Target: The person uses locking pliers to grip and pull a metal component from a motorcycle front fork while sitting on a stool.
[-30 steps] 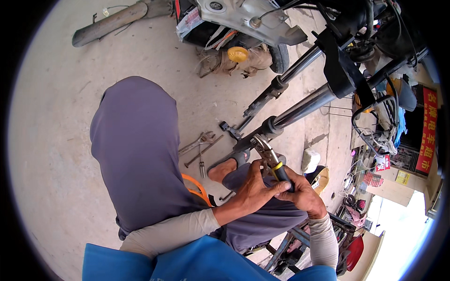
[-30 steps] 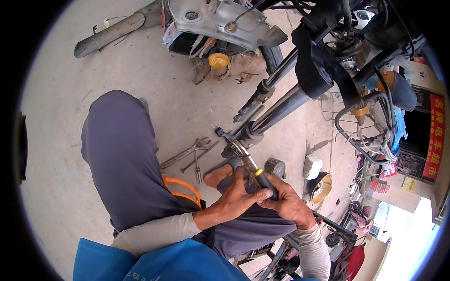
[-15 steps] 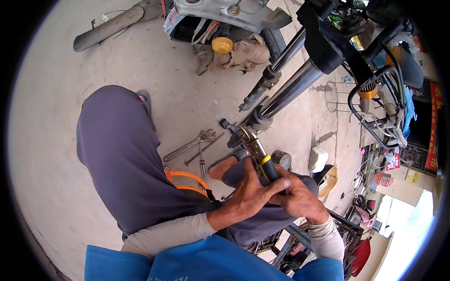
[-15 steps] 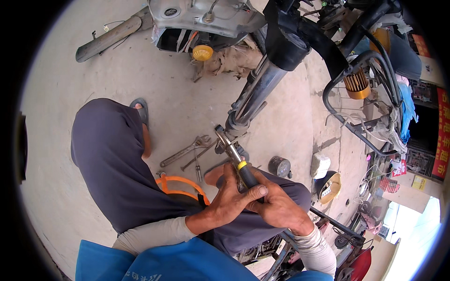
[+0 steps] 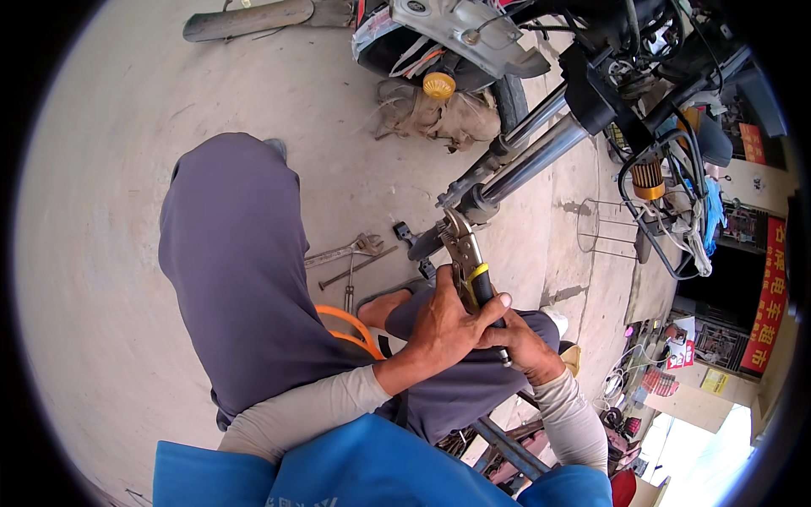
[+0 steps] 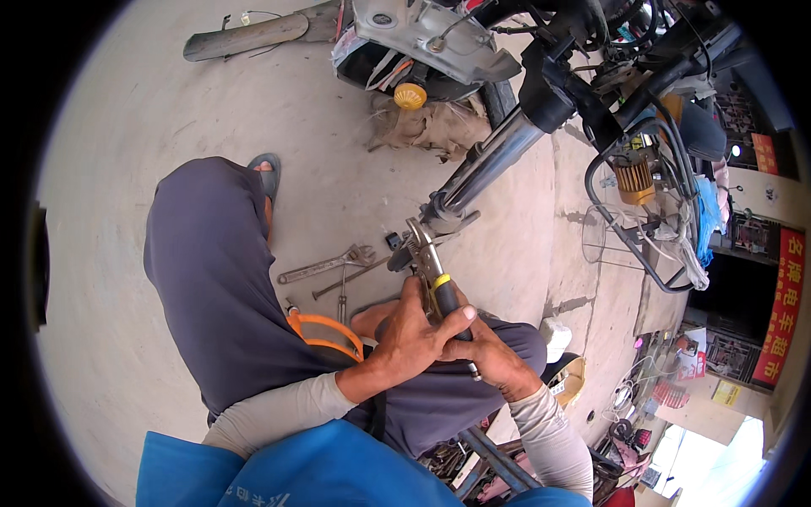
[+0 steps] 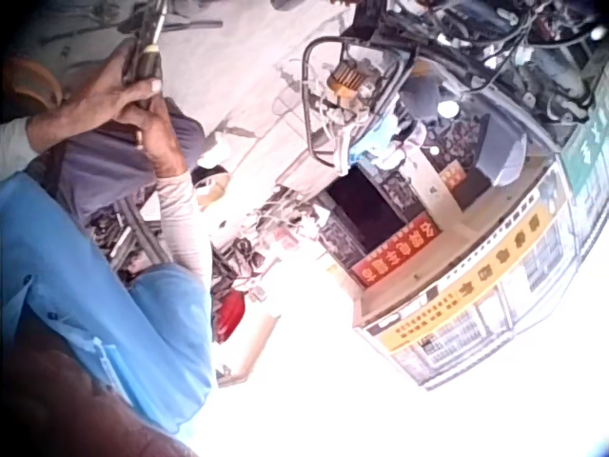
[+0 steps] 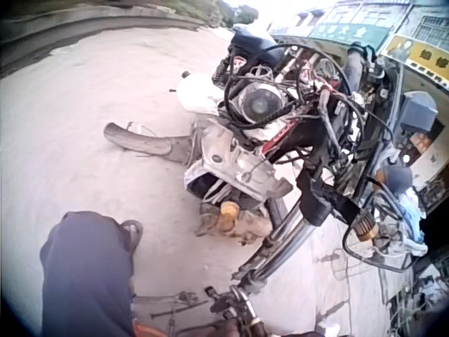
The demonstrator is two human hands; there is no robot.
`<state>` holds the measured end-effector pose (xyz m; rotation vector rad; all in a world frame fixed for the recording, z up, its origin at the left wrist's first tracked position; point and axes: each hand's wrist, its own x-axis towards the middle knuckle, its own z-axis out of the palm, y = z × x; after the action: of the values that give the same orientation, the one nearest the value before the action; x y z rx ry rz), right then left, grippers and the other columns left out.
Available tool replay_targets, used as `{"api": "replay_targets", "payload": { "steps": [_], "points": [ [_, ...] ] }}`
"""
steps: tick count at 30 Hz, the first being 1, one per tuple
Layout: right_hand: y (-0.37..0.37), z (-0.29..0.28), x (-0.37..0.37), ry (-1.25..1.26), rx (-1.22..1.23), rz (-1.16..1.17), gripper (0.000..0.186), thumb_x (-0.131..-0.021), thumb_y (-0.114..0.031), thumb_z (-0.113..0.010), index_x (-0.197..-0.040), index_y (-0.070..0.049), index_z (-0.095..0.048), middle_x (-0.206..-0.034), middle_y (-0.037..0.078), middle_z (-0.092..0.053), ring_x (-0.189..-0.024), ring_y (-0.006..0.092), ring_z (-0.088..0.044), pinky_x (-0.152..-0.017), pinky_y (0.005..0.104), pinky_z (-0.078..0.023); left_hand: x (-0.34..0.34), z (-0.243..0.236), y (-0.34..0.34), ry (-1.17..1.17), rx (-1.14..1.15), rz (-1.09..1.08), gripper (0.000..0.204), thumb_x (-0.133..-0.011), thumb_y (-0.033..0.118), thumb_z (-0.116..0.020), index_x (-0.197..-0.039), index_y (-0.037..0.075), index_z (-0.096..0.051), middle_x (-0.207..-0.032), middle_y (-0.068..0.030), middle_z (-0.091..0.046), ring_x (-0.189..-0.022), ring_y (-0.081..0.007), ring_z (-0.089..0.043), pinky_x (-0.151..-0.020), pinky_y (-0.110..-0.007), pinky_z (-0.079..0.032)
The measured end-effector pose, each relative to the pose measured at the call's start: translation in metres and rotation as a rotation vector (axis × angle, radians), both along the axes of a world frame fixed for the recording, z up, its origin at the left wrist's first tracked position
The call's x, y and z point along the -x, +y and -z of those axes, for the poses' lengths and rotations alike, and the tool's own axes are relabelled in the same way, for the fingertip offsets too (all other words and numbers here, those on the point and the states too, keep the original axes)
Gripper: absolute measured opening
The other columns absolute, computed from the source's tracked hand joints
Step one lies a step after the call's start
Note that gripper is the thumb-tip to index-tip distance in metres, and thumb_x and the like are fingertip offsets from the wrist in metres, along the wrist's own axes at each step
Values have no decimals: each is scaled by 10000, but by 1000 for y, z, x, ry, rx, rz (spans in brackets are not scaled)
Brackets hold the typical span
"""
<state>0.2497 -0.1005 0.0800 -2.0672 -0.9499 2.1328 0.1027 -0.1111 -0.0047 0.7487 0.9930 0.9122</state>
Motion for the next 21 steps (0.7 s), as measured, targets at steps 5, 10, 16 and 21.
{"api": "replay_targets", "payload": {
  "steps": [5,10,16,21],
  "points": [
    [9,-18,16,-17,-25,-56,709,-856,-151,-657,-1473,57,-376,-1263,151,-581,-1161,212,-563,-1038,333,-444,9,-11,7,-55,103,59,819,-869,525,-734,-1178,-161,-409,-941,-293,-615,-854,-362,-678,-750,-418,-547],
    [8,-12,19,-27,-62,-83,656,-869,-155,-650,-1434,70,-405,-1162,132,-622,-1071,213,-604,-994,323,-470,17,-6,9,72,47,102,832,-878,583,-687,-1158,-148,-406,-961,-300,-594,-900,-354,-651,-811,-438,-531],
    [14,-18,30,-24,-148,-178,653,-875,-119,-643,-1450,56,-388,-1122,130,-628,-1059,213,-613,-984,320,-472,21,-5,9,-60,59,66,737,-909,551,-665,-1179,-89,-417,-983,-218,-577,-916,-271,-612,-790,-377,-517],
    [1,4,37,-26,-213,-102,694,-866,-96,-644,-1476,54,-351,-1149,136,-618,-1068,211,-609,-956,325,-491,23,12,12,123,-71,80,723,-946,533,-637,-1150,-125,-418,-981,-304,-575,-920,-367,-628,-836,-460,-504]
  ]
}}
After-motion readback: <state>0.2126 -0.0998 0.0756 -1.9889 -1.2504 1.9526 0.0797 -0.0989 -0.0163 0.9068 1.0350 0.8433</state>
